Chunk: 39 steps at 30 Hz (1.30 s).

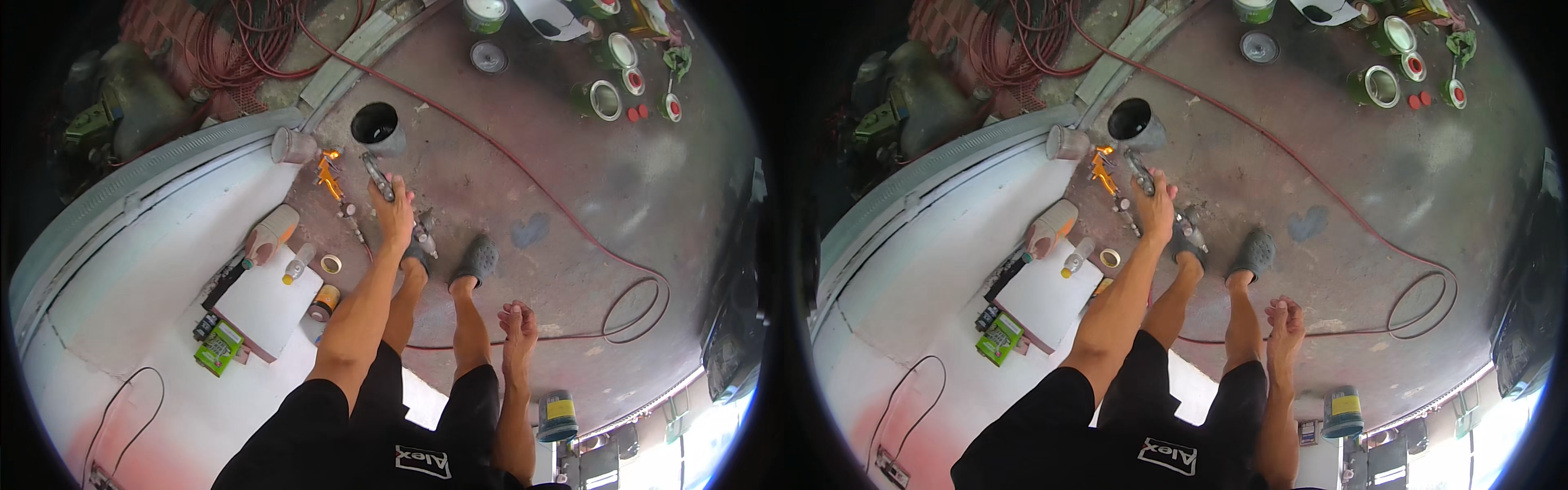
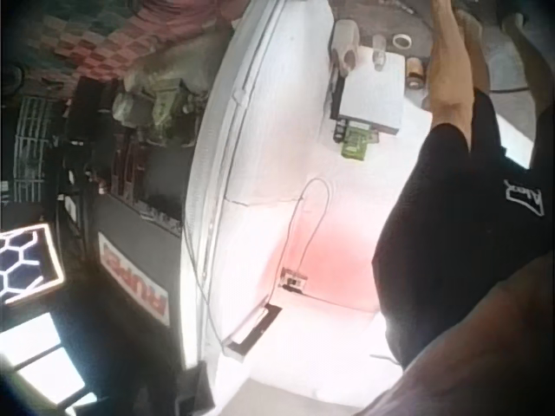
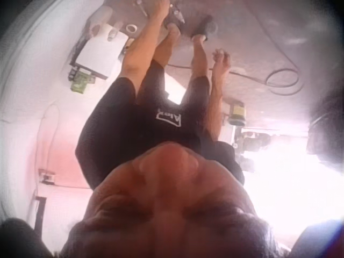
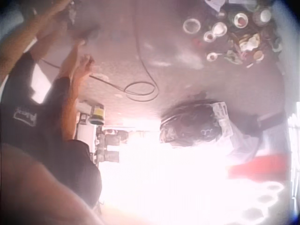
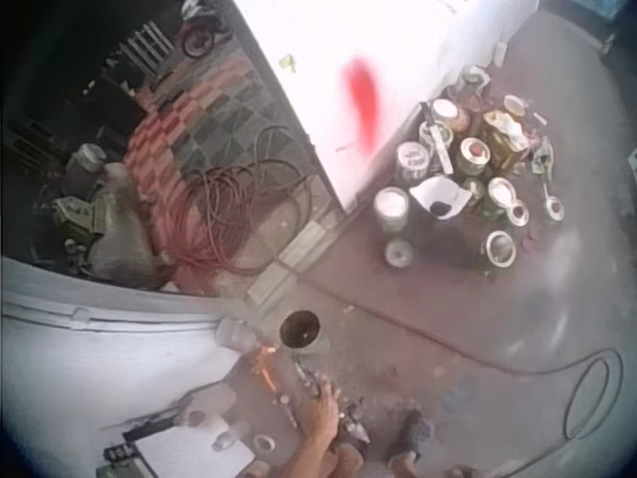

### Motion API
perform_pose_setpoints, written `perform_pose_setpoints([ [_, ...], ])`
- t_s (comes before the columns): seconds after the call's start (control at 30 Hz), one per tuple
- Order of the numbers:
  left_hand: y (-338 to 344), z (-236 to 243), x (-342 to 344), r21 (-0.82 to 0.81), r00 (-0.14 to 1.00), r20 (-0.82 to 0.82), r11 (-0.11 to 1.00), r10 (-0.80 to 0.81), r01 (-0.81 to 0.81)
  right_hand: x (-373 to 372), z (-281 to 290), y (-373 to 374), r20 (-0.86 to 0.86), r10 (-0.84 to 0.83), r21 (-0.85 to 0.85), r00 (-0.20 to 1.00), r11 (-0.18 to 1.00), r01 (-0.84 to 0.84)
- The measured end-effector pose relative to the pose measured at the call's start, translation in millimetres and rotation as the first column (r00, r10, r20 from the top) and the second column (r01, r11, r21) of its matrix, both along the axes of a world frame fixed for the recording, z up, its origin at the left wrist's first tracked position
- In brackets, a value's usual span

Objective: The person prepares a spray gun, applies paint to a car's rear bumper, and then cleans the spray gun using a solvent and cloth. The person handles paint cans, a spray gun, a hose, and a cleaning cloth during the process.

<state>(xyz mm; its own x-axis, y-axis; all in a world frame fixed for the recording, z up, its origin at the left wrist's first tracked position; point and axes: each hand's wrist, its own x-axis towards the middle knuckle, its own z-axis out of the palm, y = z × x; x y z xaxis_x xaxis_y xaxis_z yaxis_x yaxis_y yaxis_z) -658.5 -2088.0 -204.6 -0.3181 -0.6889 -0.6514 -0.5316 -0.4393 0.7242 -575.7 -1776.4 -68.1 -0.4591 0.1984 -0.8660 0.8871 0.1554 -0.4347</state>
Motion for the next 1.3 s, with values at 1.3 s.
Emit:
perform_pose_setpoints([
  [1.3,-180.1,-18.1,101.0,-0.073,0.977,-0.001,0.975,-0.212,0.211,150.4,-171.9,-271.9,-0.264,0.766,0.024,0.586,0.612,-0.790],
])
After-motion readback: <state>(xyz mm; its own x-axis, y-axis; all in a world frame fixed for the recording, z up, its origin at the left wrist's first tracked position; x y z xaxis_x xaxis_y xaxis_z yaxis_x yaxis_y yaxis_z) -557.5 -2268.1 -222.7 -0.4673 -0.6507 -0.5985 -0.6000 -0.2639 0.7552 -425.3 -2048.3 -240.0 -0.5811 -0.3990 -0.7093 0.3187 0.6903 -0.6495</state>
